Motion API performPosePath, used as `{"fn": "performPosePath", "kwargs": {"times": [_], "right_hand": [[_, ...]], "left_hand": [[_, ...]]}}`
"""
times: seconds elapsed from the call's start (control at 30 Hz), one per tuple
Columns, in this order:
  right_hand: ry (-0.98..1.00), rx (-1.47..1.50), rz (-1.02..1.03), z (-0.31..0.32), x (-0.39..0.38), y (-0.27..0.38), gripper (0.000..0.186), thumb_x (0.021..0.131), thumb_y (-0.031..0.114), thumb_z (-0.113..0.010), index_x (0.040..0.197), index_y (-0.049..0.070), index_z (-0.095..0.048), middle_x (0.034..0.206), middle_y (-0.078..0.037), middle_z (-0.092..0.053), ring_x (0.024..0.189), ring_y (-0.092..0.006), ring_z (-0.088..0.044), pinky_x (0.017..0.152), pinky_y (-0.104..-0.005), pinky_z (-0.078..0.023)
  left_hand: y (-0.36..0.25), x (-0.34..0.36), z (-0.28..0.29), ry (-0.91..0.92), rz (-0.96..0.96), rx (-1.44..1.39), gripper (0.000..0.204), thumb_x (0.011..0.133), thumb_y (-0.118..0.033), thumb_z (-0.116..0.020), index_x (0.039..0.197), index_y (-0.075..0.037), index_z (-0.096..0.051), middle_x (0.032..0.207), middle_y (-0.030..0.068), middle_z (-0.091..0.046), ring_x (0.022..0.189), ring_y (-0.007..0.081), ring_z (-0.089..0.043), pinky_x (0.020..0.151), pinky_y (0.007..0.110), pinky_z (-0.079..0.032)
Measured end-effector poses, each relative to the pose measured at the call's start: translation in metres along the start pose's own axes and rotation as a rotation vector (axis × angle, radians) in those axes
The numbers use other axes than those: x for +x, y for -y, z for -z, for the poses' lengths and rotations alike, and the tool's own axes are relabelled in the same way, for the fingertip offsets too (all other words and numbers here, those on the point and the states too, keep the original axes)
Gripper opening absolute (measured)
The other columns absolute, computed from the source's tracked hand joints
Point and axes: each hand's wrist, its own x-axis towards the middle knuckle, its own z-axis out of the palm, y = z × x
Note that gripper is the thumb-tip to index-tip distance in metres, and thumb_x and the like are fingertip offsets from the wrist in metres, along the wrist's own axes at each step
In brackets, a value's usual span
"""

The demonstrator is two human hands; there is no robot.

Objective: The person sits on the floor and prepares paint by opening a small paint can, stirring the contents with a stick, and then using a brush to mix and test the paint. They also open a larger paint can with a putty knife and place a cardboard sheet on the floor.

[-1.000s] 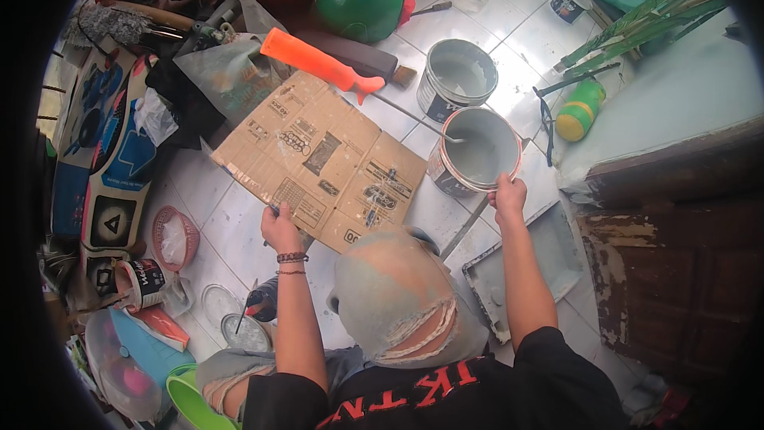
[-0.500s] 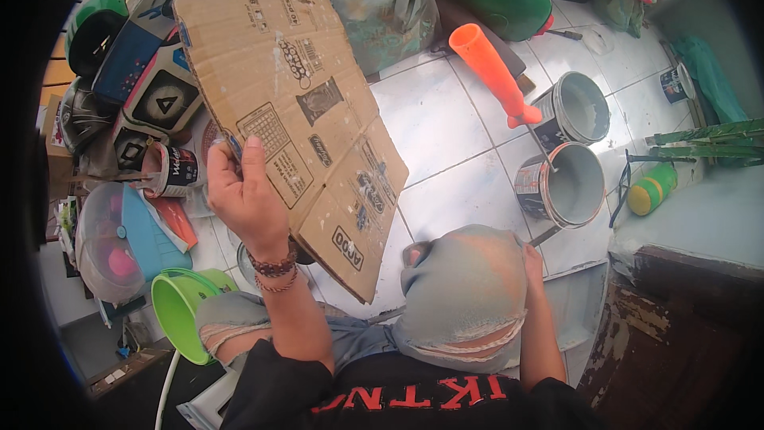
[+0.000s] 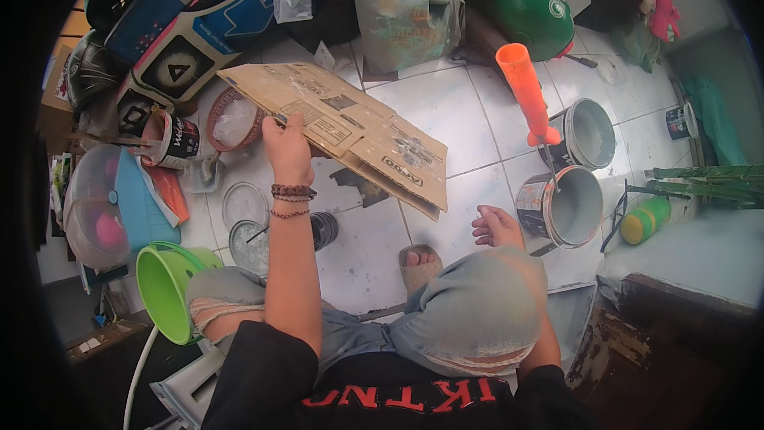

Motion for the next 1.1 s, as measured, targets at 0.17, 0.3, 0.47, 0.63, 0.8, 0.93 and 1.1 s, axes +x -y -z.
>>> {"fn": "performPosePath", "kwargs": {"times": [0.17,0.3,0.47,0.63,0.8,0.93,1.1], "right_hand": [[0.252,0.308,-0.032,-0.027,0.018,0.041,0.047,0.097,0.043,-0.053,0.121,0.004,-0.049,0.095,-0.01,-0.063,0.08,-0.0199,-0.063,0.068,-0.0311,-0.052],[0.049,0.256,0.075,-0.035,0.061,0.028,0.039,0.098,0.031,-0.053,0.12,0.0,-0.047,0.099,-0.014,-0.06,0.082,-0.0233,-0.062,0.069,-0.0332,-0.053],[-0.083,0.341,0.085,-0.018,0.106,0.0,0.024,0.096,0.019,-0.05,0.112,0.0,-0.049,0.094,-0.012,-0.059,0.079,-0.0205,-0.061,0.066,-0.0314,-0.052],[-0.072,0.154,0.152,-0.022,0.137,-0.024,0.015,0.094,0.014,-0.049,0.106,0.004,-0.049,0.083,-0.007,-0.058,0.066,-0.0134,-0.057,0.057,-0.0272,-0.048],[-0.107,0.067,0.15,-0.018,0.16,-0.055,0.013,0.094,0.016,-0.05,0.102,0.005,-0.05,0.082,-0.007,-0.058,0.065,-0.014,-0.057,0.053,-0.0261,-0.048],[-0.178,0.012,0.11,-0.024,0.176,-0.058,0.017,0.093,0.017,-0.053,0.102,0.002,-0.053,0.082,-0.01,-0.06,0.065,-0.018,-0.061,0.053,-0.0289,-0.051],[-0.215,-0.439,0.007,-0.042,0.163,-0.02,0.029,0.089,0.022,-0.062,0.103,-0.002,-0.058,0.075,-0.01,-0.06,0.056,-0.0172,-0.06,0.045,-0.0307,-0.051]], "left_hand": [[0.028,-0.073,-0.029,0.078,0.343,-0.354,0.022,0.098,-0.01,-0.048,0.11,0.001,-0.034,0.103,0.0185,-0.057,0.074,0.0264,-0.069,0.052,0.035,-0.063],[0.092,-0.121,-0.048,0.23,0.725,-0.459,0.027,0.1,-0.011,-0.046,0.119,0.001,-0.032,0.109,0.0208,-0.055,0.082,0.0334,-0.068,0.06,0.041,-0.063],[0.126,-0.161,-0.027,0.438,0.948,-0.221,0.024,0.098,-0.016,-0.051,0.112,0.0,-0.042,0.092,0.0187,-0.06,0.068,0.0285,-0.068,0.049,0.037,-0.058],[0.188,-0.204,0.037,0.172,0.811,0.428,0.033,0.086,-0.025,-0.067,0.105,-0.003,-0.051,0.079,0.0171,-0.062,0.062,0.0251,-0.066,0.038,0.036,-0.05],[0.181,-0.199,0.087,-0.235,0.628,0.728,0.081,0.067,-0.033,-0.084,0.124,0.003,-0.039,0.113,0.0237,-0.056,0.105,0.036,-0.058,0.089,0.046,-0.048],[0.171,-0.179,0.113,-0.371,0.497,0.682,0.11,0.06,-0.037,-0.09,0.138,0.006,-0.024,0.134,0.0273,-0.038,0.126,0.0396,-0.042,0.107,0.045,-0.037],[0.167,-0.172,0.132,-0.56,0.489,0.654,0.126,0.054,-0.04,-0.093,0.143,0.006,-0.016,0.139,0.0273,-0.032,0.131,0.0411,-0.036,0.11,0.048,-0.033]]}}
